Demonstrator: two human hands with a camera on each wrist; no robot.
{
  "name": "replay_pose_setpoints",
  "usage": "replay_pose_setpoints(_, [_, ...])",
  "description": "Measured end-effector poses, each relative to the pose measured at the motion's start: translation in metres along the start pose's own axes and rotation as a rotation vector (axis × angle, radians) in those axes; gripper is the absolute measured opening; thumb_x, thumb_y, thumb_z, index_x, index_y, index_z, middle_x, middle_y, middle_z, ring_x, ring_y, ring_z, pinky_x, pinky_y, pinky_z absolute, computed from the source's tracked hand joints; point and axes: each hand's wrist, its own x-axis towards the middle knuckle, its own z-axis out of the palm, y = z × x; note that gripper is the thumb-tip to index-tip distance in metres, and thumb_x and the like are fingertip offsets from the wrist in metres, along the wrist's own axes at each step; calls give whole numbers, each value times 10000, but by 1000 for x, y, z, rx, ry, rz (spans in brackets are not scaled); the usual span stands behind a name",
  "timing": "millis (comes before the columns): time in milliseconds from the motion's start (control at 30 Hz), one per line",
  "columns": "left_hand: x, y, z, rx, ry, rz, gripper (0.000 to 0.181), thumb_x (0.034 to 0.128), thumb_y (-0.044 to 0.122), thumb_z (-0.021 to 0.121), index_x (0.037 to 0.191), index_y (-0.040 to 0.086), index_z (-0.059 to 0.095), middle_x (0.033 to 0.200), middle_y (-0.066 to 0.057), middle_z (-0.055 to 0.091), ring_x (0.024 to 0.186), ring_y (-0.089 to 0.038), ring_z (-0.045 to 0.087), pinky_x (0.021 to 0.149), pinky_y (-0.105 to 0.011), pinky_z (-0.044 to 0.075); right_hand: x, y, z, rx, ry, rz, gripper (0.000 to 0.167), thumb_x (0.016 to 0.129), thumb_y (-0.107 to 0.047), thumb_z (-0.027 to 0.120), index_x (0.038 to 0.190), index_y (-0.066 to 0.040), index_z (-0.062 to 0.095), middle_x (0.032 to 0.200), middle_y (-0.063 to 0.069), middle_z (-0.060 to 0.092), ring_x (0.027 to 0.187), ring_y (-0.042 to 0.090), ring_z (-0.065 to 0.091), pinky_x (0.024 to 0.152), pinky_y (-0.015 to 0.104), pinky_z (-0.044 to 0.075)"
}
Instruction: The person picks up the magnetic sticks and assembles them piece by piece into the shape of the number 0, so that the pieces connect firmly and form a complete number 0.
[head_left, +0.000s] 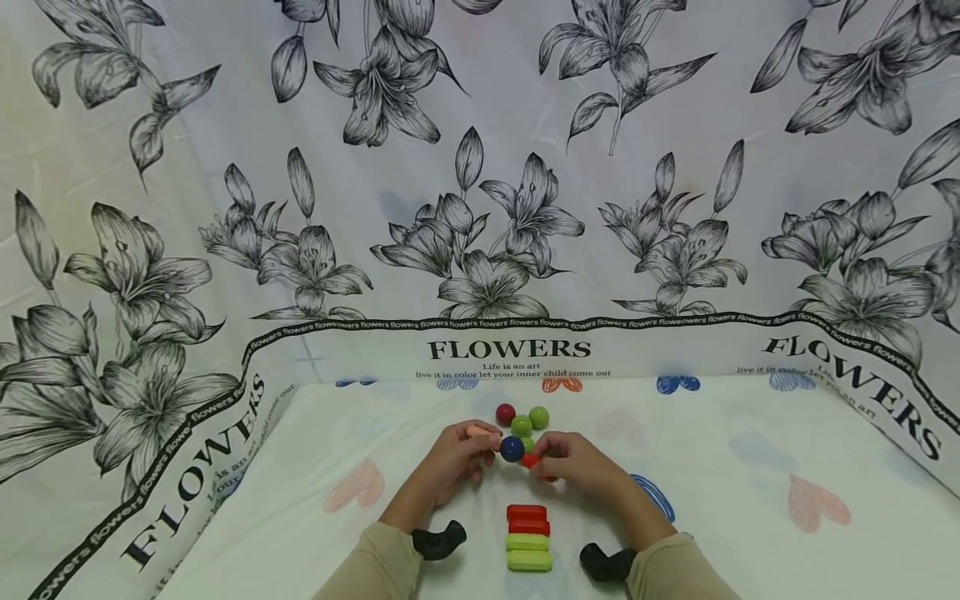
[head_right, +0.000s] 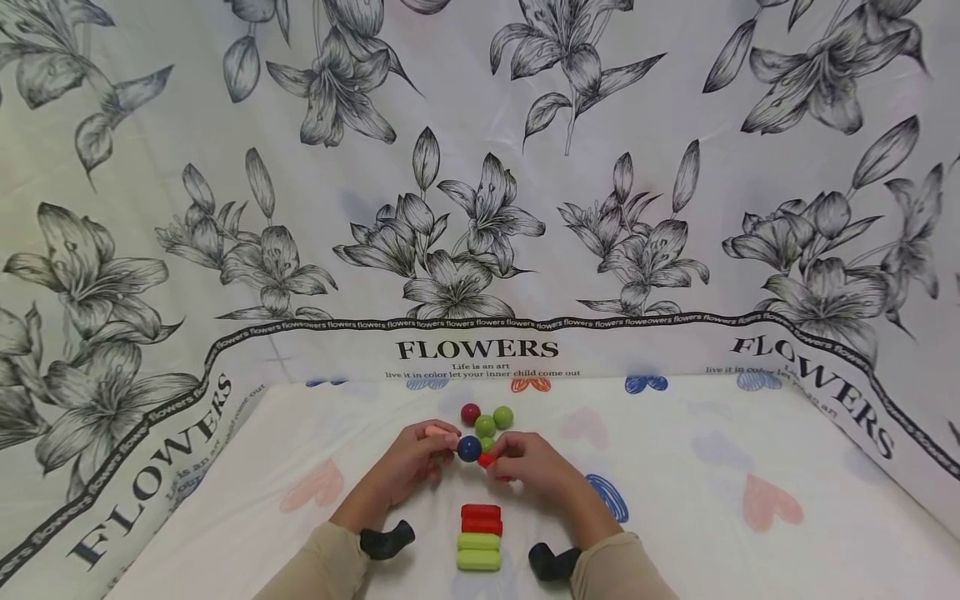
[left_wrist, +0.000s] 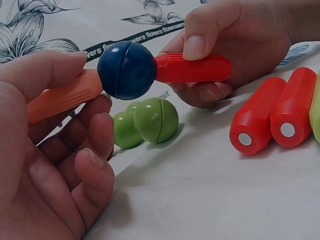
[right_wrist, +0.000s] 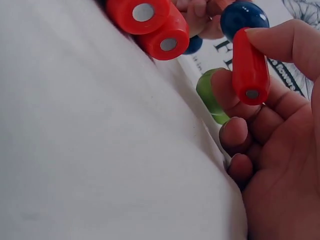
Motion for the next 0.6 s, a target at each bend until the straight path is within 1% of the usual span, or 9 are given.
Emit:
replay_pose_setpoints(133, [1, 0, 0, 8, 1, -10, 416, 882, 293, 730, 1169, 11, 624, 796, -22, 639, 709, -145, 548, 515, -241, 435, 1, -1, -1, 6, 13, 4, 167, 889, -190, 645, 1016, -83, 663, 793, 16, 641, 786, 180, 566, 739, 321, 433])
replay_pose_setpoints(233, [1, -2, 1, 44, -7, -4, 395, 880, 273, 733, 1171, 27, 628, 809, -31, 635, 710, -155, 553, 523, -242, 437, -1, -2, 0, 20, 21, -4, 176, 898, -189, 646, 1033, -78, 666, 779, 22, 620, 774, 187, 557, 728, 320, 431])
replay_pose_setpoints(433, [3, -5, 1, 133, -24, 24, 326, 852, 261, 767, 1106, 85, 666, 833, -43, 627, 711, -164, 560, 519, -253, 450, 0, -1, 1, 23, 48, -39, 204, 933, -242, 653, 1057, -82, 679, 764, 19, 590, 743, 183, 539, 651, 292, 439])
replay_pose_setpoints(600, [3, -6, 2, 170, -24, 35, 320, 848, 283, 773, 1092, 99, 678, 833, -36, 649, 705, -162, 566, 508, -255, 455, 0, -1, 1, -5, 87, -25, 226, 948, -299, 637, 1041, -100, 691, 769, 30, 579, 738, 183, 532, 637, 292, 434])
